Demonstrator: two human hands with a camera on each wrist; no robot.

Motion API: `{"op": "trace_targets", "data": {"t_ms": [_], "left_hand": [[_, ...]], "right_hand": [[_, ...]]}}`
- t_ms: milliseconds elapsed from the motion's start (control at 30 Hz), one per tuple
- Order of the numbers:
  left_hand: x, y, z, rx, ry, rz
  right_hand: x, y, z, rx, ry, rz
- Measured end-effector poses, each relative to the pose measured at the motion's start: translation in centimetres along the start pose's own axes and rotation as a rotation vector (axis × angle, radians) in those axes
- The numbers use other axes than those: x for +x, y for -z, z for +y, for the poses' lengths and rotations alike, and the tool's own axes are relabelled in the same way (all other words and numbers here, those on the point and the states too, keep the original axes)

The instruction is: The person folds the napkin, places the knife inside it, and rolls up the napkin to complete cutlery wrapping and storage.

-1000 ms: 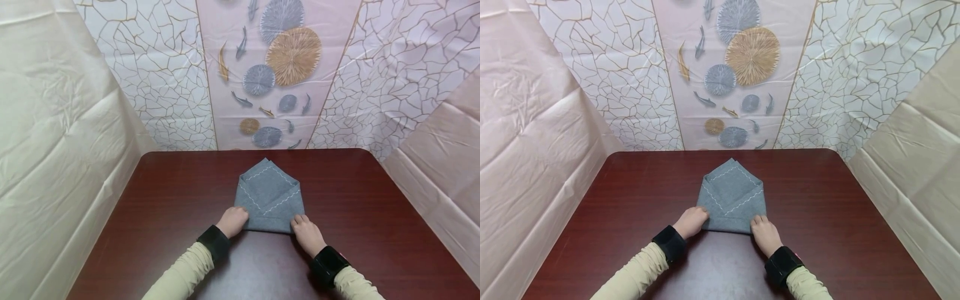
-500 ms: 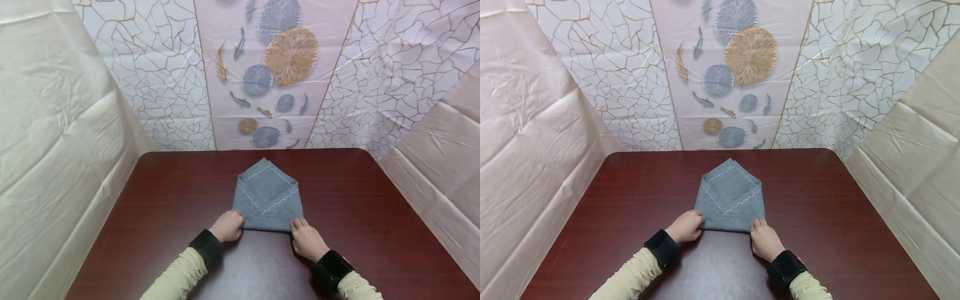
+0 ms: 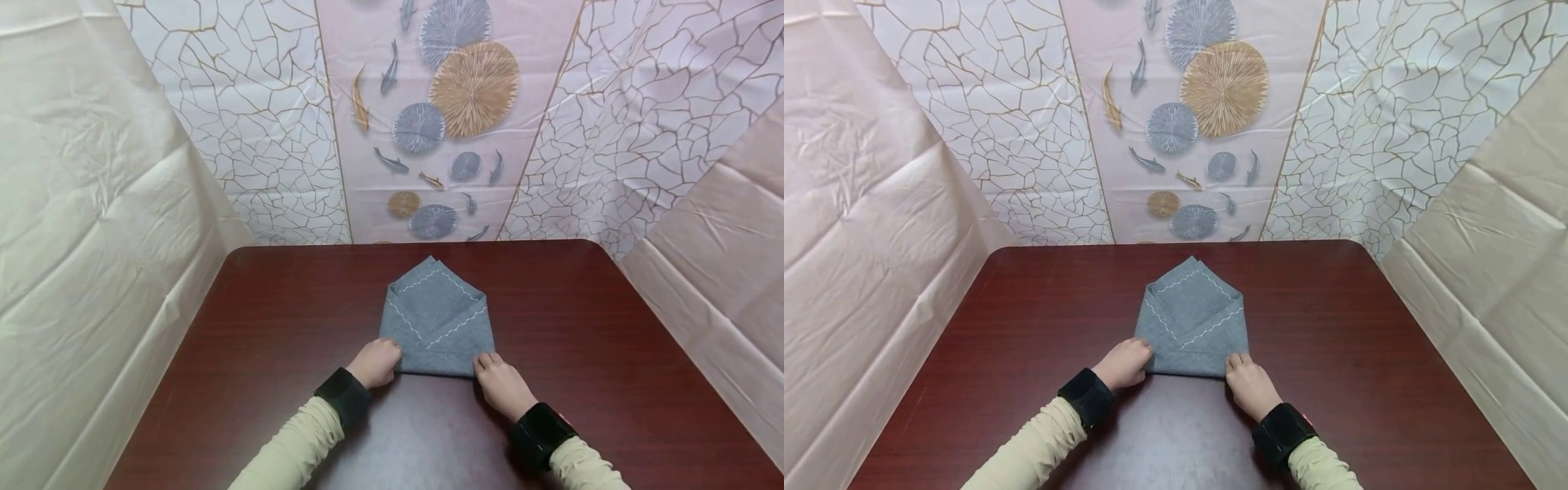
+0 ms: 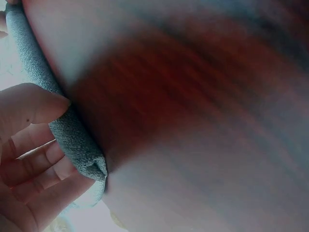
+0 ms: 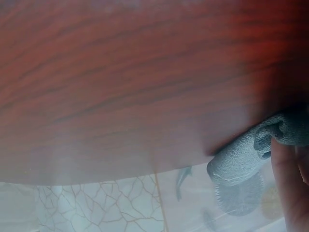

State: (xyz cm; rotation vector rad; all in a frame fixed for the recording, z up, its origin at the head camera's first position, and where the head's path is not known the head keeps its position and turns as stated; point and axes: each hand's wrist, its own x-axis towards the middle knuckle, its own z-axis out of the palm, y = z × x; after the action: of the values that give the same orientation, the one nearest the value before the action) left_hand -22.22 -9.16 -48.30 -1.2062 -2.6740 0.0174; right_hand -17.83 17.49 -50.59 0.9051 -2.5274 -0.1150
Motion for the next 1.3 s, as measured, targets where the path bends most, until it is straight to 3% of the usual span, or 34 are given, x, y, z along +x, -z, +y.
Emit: {"op": "trace_targets", "data": {"t_ms": [267,633,800,967,1100,1300], "left_hand": [[0.1,-0.2,0.0,0.006,0.006,-0.007],[-0.4,0.2,0.3,0.007,-0.034,-0.007],[-1.0,0.0,0.8,0.019,-0.061,-0.019],[-1.7,0.2,1.3,0.005,-0.063,-0.058],[-2.2,0.7,1.3,-0.057,-0.057,-0.086],[-2.8,1.5,0.5,-0.256,-0.049,-0.143]], "right_hand": [[0.3,0.1,0.0,-0.001,-0.014,-0.007],[0.2,-0.4,0.1,0.069,-0.009,0.103],[-0.1,0.0,0.2,0.119,-0.018,0.061],[-0.6,1.1,0.3,0.229,-0.052,-0.052],[-0.7,1.9,0.6,0.311,-0.069,-0.117],[-0.8,2.3,0.8,0.364,-0.054,-0.111]]}}
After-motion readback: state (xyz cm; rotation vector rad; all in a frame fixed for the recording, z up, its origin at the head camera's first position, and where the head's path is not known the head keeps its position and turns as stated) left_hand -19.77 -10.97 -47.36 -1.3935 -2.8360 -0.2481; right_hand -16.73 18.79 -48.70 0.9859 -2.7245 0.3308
